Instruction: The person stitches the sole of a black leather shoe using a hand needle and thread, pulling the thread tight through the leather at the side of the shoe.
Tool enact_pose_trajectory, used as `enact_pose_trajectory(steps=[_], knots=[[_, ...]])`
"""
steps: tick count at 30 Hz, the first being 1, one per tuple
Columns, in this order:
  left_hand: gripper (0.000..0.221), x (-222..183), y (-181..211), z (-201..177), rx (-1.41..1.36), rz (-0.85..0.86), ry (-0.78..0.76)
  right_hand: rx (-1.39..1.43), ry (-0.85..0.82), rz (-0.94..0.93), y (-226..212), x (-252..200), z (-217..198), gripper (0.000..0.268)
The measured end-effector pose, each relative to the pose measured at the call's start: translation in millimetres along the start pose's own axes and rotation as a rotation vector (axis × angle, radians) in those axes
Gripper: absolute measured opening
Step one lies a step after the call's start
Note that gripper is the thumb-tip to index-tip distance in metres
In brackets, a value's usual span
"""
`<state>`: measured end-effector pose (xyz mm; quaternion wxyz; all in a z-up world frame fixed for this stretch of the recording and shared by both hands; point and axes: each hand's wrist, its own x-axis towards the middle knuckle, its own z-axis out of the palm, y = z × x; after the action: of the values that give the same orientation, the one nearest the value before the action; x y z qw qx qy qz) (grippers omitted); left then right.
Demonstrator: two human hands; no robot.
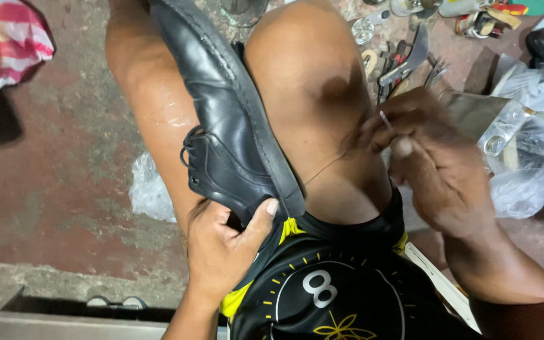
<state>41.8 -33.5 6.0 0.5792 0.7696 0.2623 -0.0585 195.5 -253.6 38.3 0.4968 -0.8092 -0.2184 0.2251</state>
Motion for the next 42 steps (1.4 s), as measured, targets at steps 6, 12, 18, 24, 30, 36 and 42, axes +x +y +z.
enact_pose_trajectory(steps=[6, 12, 18, 24, 30, 36, 42], knots=[[0.014, 3, 6, 2, -0.132, -0.089, 0.022, -0.207, -0.218, -0.031, -11, -11, 2, 0.032], [0.014, 3, 7, 8, -0.116, -0.143, 0.044, -0.376, -0.370, -0.141, -16, -5, 28, 0.040], [0.015, 1, 7, 7, -0.148, -0.107, 0.052, -0.429, -0.363, -0.138, -22, -1, 30, 0.038], [0.013, 1, 7, 8, -0.117, -0.132, 0.058, -0.482, -0.378, -0.161, -31, 1, 29, 0.042], [0.013, 2, 6, 9, -0.148, -0.073, 0.066, -0.534, -0.373, -0.214, -38, 0, 29, 0.041], [0.014, 0, 6, 8, -0.139, -0.073, 0.065, -0.572, -0.409, -0.225, -45, 1, 30, 0.039], [0.016, 1, 6, 6, -0.128, -0.025, 0.074, -0.566, -0.498, -0.189, -36, 15, 23, 0.042]])
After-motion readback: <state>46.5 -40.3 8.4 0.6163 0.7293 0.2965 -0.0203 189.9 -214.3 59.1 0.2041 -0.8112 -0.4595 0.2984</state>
